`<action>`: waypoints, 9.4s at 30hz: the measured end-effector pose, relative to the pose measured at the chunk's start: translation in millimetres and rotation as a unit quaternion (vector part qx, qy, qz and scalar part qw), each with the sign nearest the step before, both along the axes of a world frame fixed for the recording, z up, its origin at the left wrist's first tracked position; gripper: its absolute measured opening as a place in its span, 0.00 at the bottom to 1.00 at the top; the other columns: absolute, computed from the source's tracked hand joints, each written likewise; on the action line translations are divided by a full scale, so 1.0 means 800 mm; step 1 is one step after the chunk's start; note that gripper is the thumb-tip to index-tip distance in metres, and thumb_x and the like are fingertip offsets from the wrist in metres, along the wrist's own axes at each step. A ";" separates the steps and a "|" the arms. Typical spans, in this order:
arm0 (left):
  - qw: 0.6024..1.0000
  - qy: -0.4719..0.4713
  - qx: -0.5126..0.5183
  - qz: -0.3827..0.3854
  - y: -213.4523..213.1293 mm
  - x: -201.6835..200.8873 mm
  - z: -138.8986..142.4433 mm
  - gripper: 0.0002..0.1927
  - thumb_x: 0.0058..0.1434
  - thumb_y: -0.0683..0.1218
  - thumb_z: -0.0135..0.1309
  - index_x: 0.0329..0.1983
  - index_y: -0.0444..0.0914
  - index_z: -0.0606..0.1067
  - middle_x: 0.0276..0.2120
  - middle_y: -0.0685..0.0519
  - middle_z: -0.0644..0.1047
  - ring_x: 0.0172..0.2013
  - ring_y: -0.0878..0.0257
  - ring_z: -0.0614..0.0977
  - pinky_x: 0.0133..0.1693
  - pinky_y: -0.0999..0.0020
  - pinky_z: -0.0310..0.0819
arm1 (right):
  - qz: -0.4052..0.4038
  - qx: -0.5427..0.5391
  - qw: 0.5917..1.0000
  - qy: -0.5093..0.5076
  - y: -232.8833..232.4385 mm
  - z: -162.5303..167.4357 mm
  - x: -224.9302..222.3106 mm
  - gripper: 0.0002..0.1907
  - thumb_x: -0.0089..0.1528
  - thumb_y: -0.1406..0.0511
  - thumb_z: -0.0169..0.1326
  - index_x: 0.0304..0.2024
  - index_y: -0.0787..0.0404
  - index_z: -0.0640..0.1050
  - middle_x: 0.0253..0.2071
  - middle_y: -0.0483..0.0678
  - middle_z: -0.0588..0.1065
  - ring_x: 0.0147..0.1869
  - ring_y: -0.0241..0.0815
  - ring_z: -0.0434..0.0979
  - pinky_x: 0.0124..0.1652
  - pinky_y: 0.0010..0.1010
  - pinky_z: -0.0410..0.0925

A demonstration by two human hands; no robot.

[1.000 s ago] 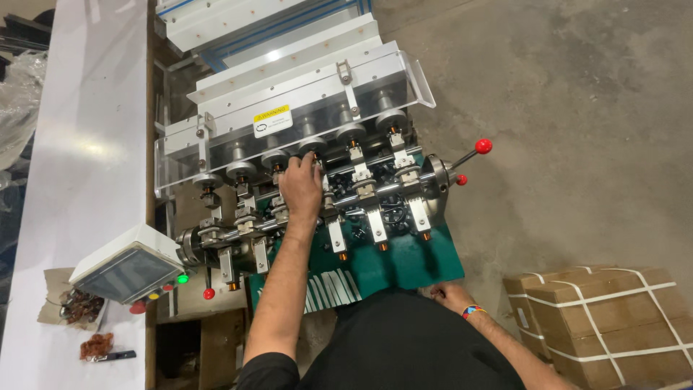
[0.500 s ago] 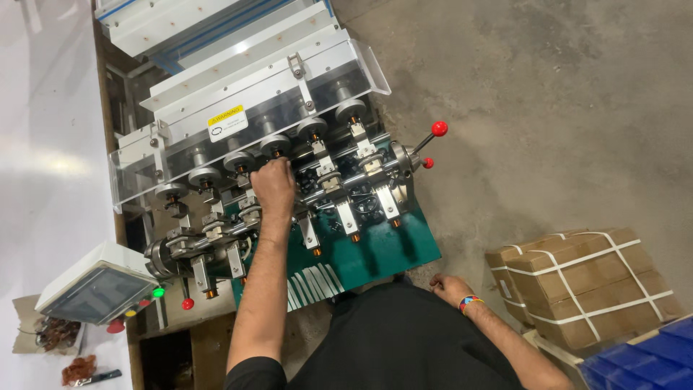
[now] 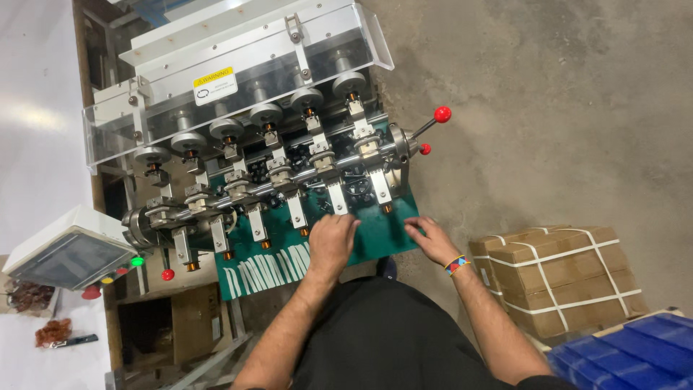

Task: The person stands at a coil winding machine, picks up wound copper coils from a paper sheet on the workbench, and trims excess wire leads from the coils using scissors. They place trimmed coils into the machine's fixtures, pull the machine lever, and remove finished coils, repeating the cycle.

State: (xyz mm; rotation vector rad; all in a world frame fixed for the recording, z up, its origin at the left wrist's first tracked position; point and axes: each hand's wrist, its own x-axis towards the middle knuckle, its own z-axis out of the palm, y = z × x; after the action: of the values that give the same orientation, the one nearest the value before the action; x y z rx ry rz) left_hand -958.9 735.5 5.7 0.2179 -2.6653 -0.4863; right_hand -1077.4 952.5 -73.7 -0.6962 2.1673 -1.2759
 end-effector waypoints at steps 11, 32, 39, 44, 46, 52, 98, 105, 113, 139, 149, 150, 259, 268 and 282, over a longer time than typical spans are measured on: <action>0.802 -0.238 0.548 0.009 0.011 -0.018 -0.122 0.15 0.68 0.53 0.55 0.37 0.37 0.83 0.27 0.55 0.81 0.26 0.71 0.77 0.29 0.71 0.70 | -0.008 -0.174 0.916 -0.362 -0.093 0.001 0.000 0.23 0.70 0.49 0.46 0.49 0.62 0.76 0.39 0.47 0.76 0.43 0.39 0.77 0.47 0.33 0.71; 0.872 -0.059 0.397 -0.279 -0.231 0.268 -0.036 0.21 0.60 0.46 0.65 0.56 0.40 0.78 0.62 0.46 0.74 0.62 0.51 0.78 0.60 0.58 0.75 | 0.111 -0.043 0.660 -0.742 -0.248 -0.032 0.265 0.25 0.67 0.45 0.35 0.30 0.55 0.68 0.18 0.38 0.60 0.16 0.27 0.51 0.17 0.19 0.46; 0.867 -0.037 0.425 -0.257 -0.315 0.321 -0.049 0.22 0.62 0.41 0.61 0.61 0.40 0.77 0.58 0.48 0.79 0.59 0.54 0.82 0.59 0.63 0.79 | 0.088 -0.097 0.747 -0.652 -0.339 0.003 0.319 0.27 0.70 0.45 0.37 0.32 0.57 0.74 0.19 0.39 0.62 0.18 0.30 0.59 0.19 0.22 0.56; 0.906 -0.033 0.404 -0.120 -0.333 0.343 -0.082 0.21 0.60 0.40 0.66 0.57 0.36 0.77 0.50 0.47 0.81 0.47 0.59 0.85 0.49 0.67 0.81 | -0.053 0.062 0.991 0.104 -0.365 0.046 0.380 0.16 0.70 0.56 0.50 0.43 0.59 0.82 0.30 0.52 0.79 0.35 0.52 0.80 0.33 0.40 0.69; 0.887 -0.049 0.457 -0.042 -0.334 0.343 -0.097 0.24 0.58 0.40 0.66 0.58 0.34 0.76 0.47 0.48 0.81 0.41 0.63 0.85 0.45 0.70 0.82 | -0.042 0.054 0.997 0.031 -0.362 0.059 0.400 0.13 0.68 0.58 0.50 0.42 0.59 0.81 0.32 0.51 0.81 0.35 0.49 0.83 0.35 0.38 0.72; 0.591 -0.187 0.780 -0.084 -0.361 0.338 -0.118 0.22 0.63 0.40 0.63 0.60 0.33 0.77 0.41 0.48 0.84 0.39 0.65 0.85 0.44 0.73 0.80 | 0.018 0.027 0.999 -0.033 -0.363 0.036 0.400 0.11 0.68 0.61 0.49 0.40 0.60 0.79 0.32 0.51 0.80 0.36 0.51 0.83 0.37 0.39 0.72; 0.944 0.009 0.322 -0.075 -0.307 0.324 -0.085 0.22 0.61 0.38 0.60 0.59 0.37 0.73 0.52 0.44 0.79 0.51 0.49 0.82 0.50 0.61 0.79 | 0.159 -0.066 0.981 0.091 -0.398 -0.003 0.298 0.14 0.63 0.68 0.54 0.51 0.65 0.72 0.52 0.56 0.72 0.59 0.57 0.73 0.56 0.41 0.67; 0.861 -0.069 0.503 -0.036 -0.353 0.358 -0.127 0.20 0.60 0.37 0.63 0.56 0.36 0.78 0.48 0.47 0.81 0.47 0.58 0.82 0.49 0.66 0.81 | 0.050 -0.021 0.962 -0.268 -0.373 -0.025 0.387 0.13 0.67 0.61 0.56 0.44 0.66 0.77 0.37 0.51 0.76 0.40 0.43 0.77 0.43 0.31 0.70; 0.740 -0.097 0.661 -0.078 -0.412 0.376 -0.123 0.19 0.62 0.36 0.59 0.57 0.34 0.76 0.48 0.50 0.80 0.47 0.65 0.83 0.50 0.70 0.79 | -0.016 -0.041 0.998 0.053 -0.397 -0.024 0.415 0.13 0.70 0.61 0.50 0.40 0.65 0.79 0.39 0.47 0.78 0.43 0.40 0.77 0.42 0.34 0.70; 0.494 -0.217 0.840 -0.061 -0.395 0.367 -0.134 0.18 0.67 0.39 0.54 0.60 0.32 0.72 0.47 0.45 0.79 0.41 0.58 0.87 0.44 0.64 0.85 | -0.019 -0.032 0.990 0.135 -0.421 0.008 0.376 0.14 0.62 0.64 0.61 0.47 0.64 0.76 0.35 0.48 0.76 0.38 0.44 0.78 0.38 0.34 0.71; 0.899 -0.095 0.428 -0.013 -0.265 0.293 -0.101 0.29 0.55 0.42 0.62 0.61 0.40 0.71 0.44 0.51 0.83 0.18 0.70 0.70 0.24 0.70 0.68 | 0.051 -0.005 0.999 0.007 -0.346 0.012 0.282 0.08 0.63 0.64 0.60 0.40 0.63 0.82 0.32 0.48 0.80 0.33 0.42 0.78 0.34 0.32 0.71; 0.907 -0.100 0.409 0.003 -0.252 0.287 -0.101 0.29 0.54 0.43 0.62 0.61 0.40 0.71 0.42 0.51 0.83 0.17 0.69 0.70 0.24 0.69 0.67 | 0.047 -0.002 0.997 0.059 -0.339 0.019 0.278 0.07 0.63 0.65 0.60 0.39 0.62 0.82 0.33 0.50 0.80 0.35 0.46 0.79 0.35 0.35 0.71; 0.714 -0.040 0.691 0.108 -0.339 0.393 -0.140 0.22 0.62 0.34 0.58 0.60 0.30 0.72 0.50 0.46 0.79 0.38 0.64 0.85 0.41 0.73 0.81 | 0.062 0.075 0.971 0.220 -0.424 -0.029 0.326 0.06 0.62 0.65 0.55 0.42 0.56 0.78 0.44 0.53 0.76 0.50 0.57 0.76 0.49 0.47 0.70; 0.786 -0.136 0.603 0.024 -0.342 0.368 -0.130 0.19 0.62 0.38 0.60 0.57 0.31 0.76 0.40 0.50 0.84 0.33 0.67 0.86 0.36 0.76 0.79 | -0.006 0.102 0.920 0.378 -0.466 -0.072 0.297 0.20 0.59 0.59 0.59 0.53 0.55 0.78 0.51 0.57 0.76 0.57 0.60 0.74 0.55 0.46 0.69; 0.870 -0.030 0.480 0.106 -0.303 0.343 -0.123 0.21 0.60 0.41 0.65 0.56 0.34 0.77 0.43 0.47 0.84 0.39 0.66 0.86 0.41 0.70 0.84 | 0.195 -0.073 0.978 0.000 -0.372 -0.017 0.307 0.10 0.59 0.69 0.57 0.44 0.62 0.74 0.52 0.54 0.72 0.58 0.53 0.74 0.56 0.39 0.68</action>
State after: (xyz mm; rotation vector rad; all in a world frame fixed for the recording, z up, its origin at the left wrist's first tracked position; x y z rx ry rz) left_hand -684.2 493.4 -92.5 0.7994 -2.1684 -1.7037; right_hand -831.9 655.2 -87.1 -1.1174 1.8288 -1.2257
